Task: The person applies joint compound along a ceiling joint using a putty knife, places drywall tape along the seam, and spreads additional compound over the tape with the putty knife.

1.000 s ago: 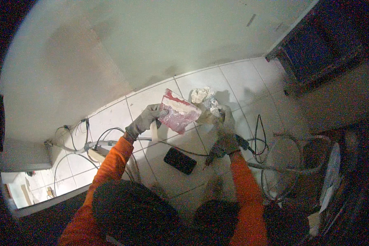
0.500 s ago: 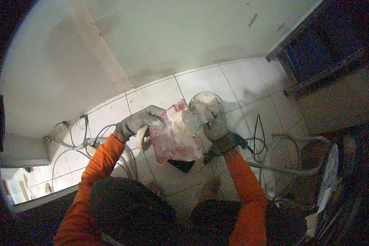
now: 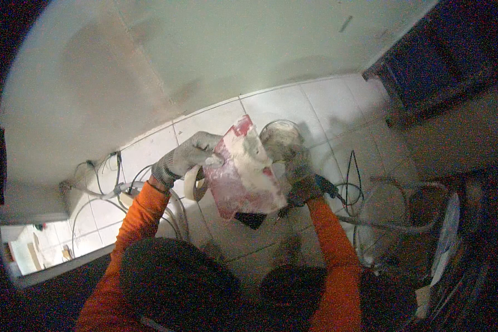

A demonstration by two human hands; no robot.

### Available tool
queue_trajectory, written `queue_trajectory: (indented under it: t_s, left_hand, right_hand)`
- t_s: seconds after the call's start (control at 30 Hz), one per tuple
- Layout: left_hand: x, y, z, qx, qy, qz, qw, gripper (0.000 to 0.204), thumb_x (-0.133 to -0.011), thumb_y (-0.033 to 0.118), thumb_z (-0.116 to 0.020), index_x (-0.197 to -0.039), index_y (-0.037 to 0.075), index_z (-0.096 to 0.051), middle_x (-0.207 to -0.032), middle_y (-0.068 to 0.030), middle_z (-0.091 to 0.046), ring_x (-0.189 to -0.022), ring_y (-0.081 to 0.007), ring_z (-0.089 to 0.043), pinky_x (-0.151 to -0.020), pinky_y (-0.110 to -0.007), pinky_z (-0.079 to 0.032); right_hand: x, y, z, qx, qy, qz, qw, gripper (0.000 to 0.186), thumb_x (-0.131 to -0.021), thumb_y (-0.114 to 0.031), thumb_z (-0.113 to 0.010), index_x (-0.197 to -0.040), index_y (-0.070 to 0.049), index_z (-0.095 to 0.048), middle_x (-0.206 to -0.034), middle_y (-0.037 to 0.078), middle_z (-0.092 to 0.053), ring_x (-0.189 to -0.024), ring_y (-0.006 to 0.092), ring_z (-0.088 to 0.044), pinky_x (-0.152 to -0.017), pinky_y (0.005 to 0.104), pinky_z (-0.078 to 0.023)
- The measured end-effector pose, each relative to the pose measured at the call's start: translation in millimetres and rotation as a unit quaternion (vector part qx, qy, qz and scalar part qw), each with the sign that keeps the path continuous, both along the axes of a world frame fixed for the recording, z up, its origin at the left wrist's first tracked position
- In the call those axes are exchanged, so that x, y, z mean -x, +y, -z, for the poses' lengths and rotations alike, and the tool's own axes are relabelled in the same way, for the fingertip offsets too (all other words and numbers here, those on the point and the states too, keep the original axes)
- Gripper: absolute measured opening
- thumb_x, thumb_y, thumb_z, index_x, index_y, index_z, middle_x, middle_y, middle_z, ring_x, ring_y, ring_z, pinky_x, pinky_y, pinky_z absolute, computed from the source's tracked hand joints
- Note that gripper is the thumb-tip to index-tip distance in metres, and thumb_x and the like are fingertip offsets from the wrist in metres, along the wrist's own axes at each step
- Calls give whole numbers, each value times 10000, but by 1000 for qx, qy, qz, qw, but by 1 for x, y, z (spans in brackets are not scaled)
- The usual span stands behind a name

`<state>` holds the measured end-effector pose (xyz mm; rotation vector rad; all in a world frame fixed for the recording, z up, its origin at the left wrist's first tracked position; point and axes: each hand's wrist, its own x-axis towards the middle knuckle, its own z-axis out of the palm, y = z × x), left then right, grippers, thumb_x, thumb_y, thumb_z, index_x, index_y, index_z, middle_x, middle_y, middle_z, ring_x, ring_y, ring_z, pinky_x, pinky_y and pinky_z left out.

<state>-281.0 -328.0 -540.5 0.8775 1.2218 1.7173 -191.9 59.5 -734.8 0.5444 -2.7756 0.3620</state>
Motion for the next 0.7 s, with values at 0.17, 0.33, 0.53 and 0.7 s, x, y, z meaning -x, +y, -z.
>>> queue_trajectory:
  t_s: [0.17,0.33,0.53,0.7]
  left_hand:
    - [-8,-33,5,75,53,-122,988,361,-977,194,-677,-1254,-37,-666,-1084,-49,-737,-983,-112,-639,-954,-299,-502]
    - [-28,-44,28,127,66,-287,947,303,-1012,217,-647,-1204,-14,-684,-917,-8,-691,-828,-91,-619,-802,-258,-513]
    - [-30,-60,82,136,40,-442,886,189,-1025,214,-621,-1071,36,-664,-831,3,-600,-740,-70,-556,-669,-255,-465]
    - [-39,-35,73,62,-97,-512,851,148,-1015,202,-617,-988,62,-653,-793,42,-588,-688,-59,-518,-633,-236,-425]
  right_hand:
    - [16,-12,0,-196,-159,264,931,413,-903,-298,-617,-1258,-87,-618,-1298,100,-585,-1187,304,-578,-988,513,-472]
    - [20,-12,-12,-212,-197,293,911,506,-945,-364,-601,-1383,-112,-572,-1260,145,-594,-1190,353,-556,-994,534,-447]
    - [34,-54,-41,118,-55,133,983,480,-1002,-307,-574,-1426,-90,-526,-1396,171,-557,-1224,368,-579,-1051,522,-450]
    - [27,-177,-82,723,-293,3,626,452,-1072,-232,-529,-1452,11,-509,-1264,121,-638,-1079,211,-645,-952,347,-520]
